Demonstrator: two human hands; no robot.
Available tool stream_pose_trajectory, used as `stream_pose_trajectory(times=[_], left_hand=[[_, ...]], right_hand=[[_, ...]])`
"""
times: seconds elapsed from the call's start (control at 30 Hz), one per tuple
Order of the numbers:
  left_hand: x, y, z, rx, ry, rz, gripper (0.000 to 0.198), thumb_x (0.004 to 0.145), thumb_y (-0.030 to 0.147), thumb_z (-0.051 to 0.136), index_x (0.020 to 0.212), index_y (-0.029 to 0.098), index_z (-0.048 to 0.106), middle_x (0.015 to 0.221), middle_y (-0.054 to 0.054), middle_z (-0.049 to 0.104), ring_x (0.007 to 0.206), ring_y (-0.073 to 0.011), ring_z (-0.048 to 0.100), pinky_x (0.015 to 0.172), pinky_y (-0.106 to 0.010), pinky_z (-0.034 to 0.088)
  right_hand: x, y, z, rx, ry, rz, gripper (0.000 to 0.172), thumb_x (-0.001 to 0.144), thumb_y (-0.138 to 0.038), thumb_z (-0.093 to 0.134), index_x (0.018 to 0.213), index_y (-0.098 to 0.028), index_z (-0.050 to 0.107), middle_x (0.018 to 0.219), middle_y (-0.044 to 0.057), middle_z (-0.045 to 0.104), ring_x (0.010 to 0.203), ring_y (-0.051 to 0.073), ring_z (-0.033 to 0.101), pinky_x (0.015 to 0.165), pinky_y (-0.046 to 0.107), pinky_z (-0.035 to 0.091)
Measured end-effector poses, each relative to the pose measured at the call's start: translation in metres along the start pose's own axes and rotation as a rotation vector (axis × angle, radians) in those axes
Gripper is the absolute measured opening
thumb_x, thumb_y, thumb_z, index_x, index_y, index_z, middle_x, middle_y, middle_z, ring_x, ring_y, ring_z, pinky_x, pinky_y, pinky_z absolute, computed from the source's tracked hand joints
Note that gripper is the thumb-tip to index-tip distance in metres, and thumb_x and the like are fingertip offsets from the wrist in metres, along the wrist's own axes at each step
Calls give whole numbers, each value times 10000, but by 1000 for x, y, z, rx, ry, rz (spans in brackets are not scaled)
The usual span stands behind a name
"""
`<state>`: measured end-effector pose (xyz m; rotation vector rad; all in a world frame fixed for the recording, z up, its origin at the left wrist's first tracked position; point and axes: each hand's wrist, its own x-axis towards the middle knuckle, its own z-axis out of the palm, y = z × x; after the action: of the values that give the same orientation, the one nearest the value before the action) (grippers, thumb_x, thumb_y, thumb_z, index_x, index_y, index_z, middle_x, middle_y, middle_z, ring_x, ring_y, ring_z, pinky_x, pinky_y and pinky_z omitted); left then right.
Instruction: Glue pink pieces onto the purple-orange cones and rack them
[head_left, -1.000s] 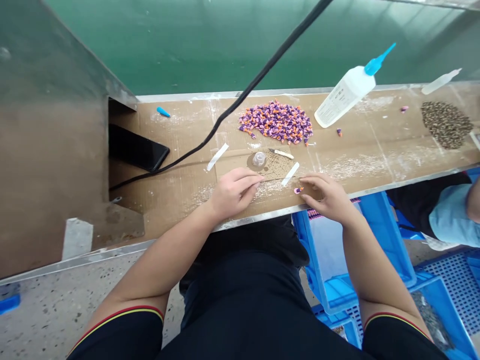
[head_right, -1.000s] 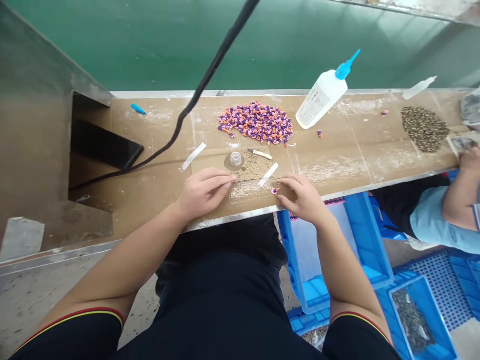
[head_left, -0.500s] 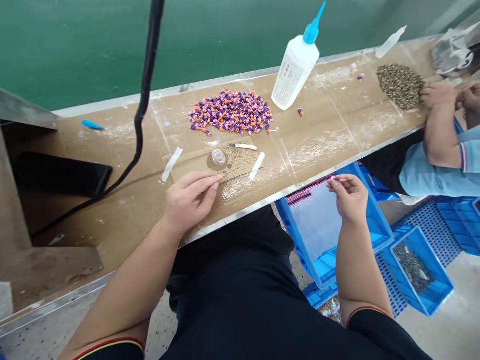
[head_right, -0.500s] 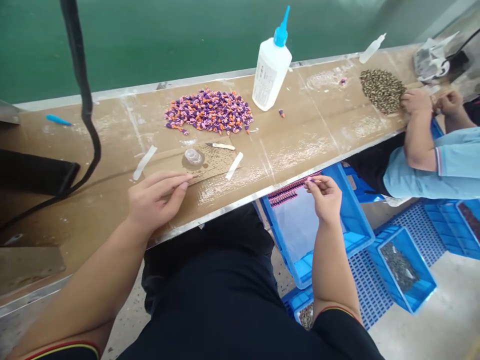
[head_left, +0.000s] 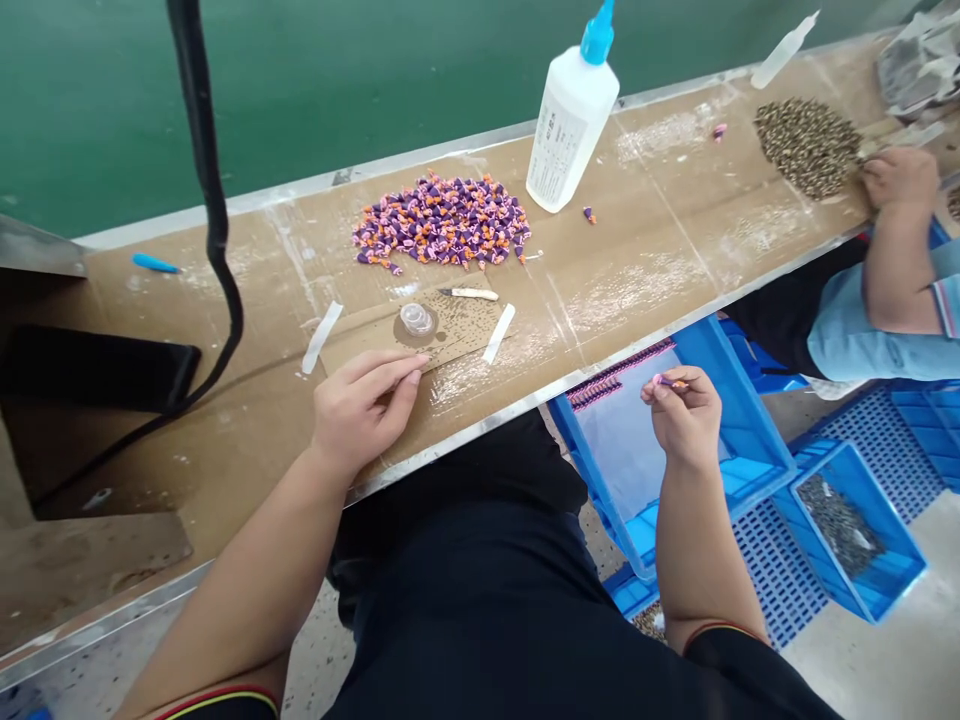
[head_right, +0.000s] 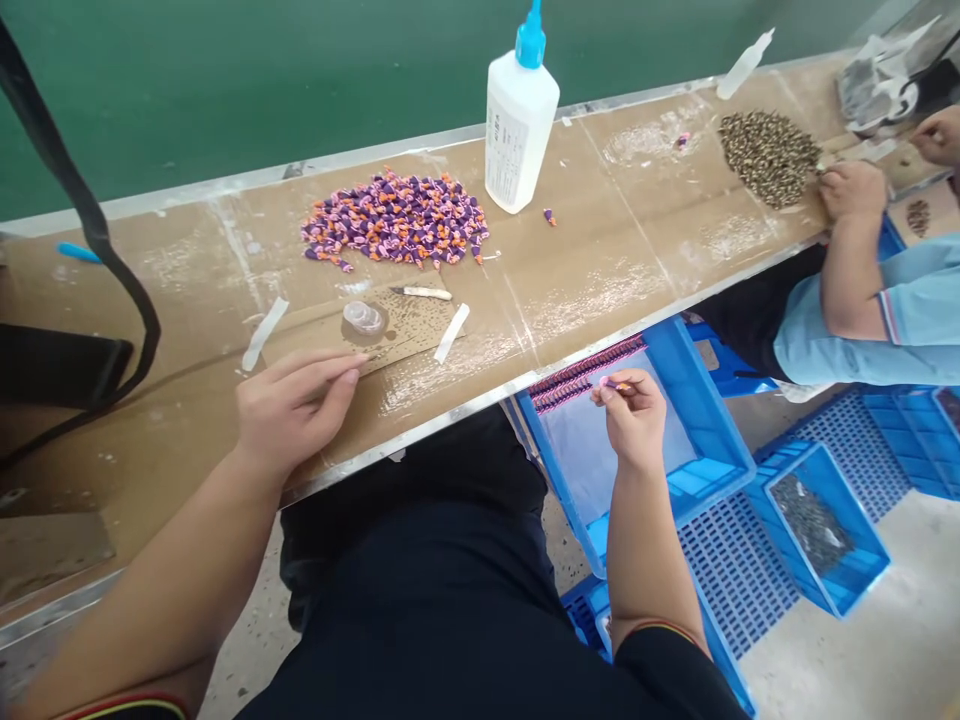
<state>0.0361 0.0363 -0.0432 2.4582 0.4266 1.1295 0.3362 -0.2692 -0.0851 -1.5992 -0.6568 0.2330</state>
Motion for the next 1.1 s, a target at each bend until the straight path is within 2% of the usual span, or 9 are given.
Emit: stream_pose_trajectory(times=[0.1,0.23,0.37,0.43,0.53,0.6,0.73,0.9,1.1], left_hand=[[5,19,-5,-21,-45,68,195,1006,154,716,1131,262,821,1054,-30,855,900,-194,834,852,-317,729],[11,66,-11,-204,-112,142,249,983,67,716,1191,196,763,1063,-69,848,907,-179,828,834,-283,711],[10,105,-6,-458,-119,28,227,1016,107,709,1222,194,746,1034,-75,845,883,-166,826,806,-256,713],[7,114,-2,-541,-101,-48,180,1031,190,753,1211,196,758,1022,-79,847,878,-172,832,815,-256,721],[1,119,1,-600,-61,-139,94,1029,201,778,1120,185,788,965,-70,836,835,-152,825,797,-220,708],[-3,118,1,-603,-41,-159,54,1029,165,766,1071,176,797,933,-61,823,807,-135,812,783,-199,695],[-10,115,-2,-598,-10,-112,66,1031,144,748,1084,157,785,946,-66,817,808,-132,795,775,-204,687],[-14,115,-5,-515,49,-41,75,1018,108,743,1090,126,751,934,-85,811,805,-147,767,754,-246,682],[-16,116,-7,-474,94,-82,78,1002,94,750,1067,135,740,908,-60,817,791,-148,781,758,-242,681]], right_hand=[[-15,-39,35,82,-134,-63,219,983,-448,853,1008,-292,702,814,-9,753,677,184,755,613,313,647],[-30,-82,82,272,-300,-105,132,1026,-352,836,1026,-296,717,796,-8,771,673,180,759,580,292,629],[-39,-103,109,346,-451,-153,66,1066,-267,760,1094,-320,732,814,-7,782,673,176,754,578,290,619],[-43,-107,117,336,-491,-197,227,1067,-231,741,1258,-353,747,821,-14,779,671,170,749,599,290,627],[-47,-108,123,291,-525,-255,579,1050,-188,733,1583,-386,622,793,-34,753,642,163,719,633,301,648],[-49,-108,125,284,-551,-282,678,1046,-171,714,1673,-366,544,788,-34,745,646,164,716,647,305,656],[-51,-109,128,319,-584,-335,713,1014,-120,727,1678,-315,555,842,-10,780,679,167,736,658,302,661],[-53,-114,132,247,-546,-415,738,970,-57,765,1647,-297,599,870,1,795,678,160,732,668,290,672],[-54,-117,135,140,-521,-540,673,984,-88,777,1608,-292,627,914,27,800,748,180,756,680,311,681]])
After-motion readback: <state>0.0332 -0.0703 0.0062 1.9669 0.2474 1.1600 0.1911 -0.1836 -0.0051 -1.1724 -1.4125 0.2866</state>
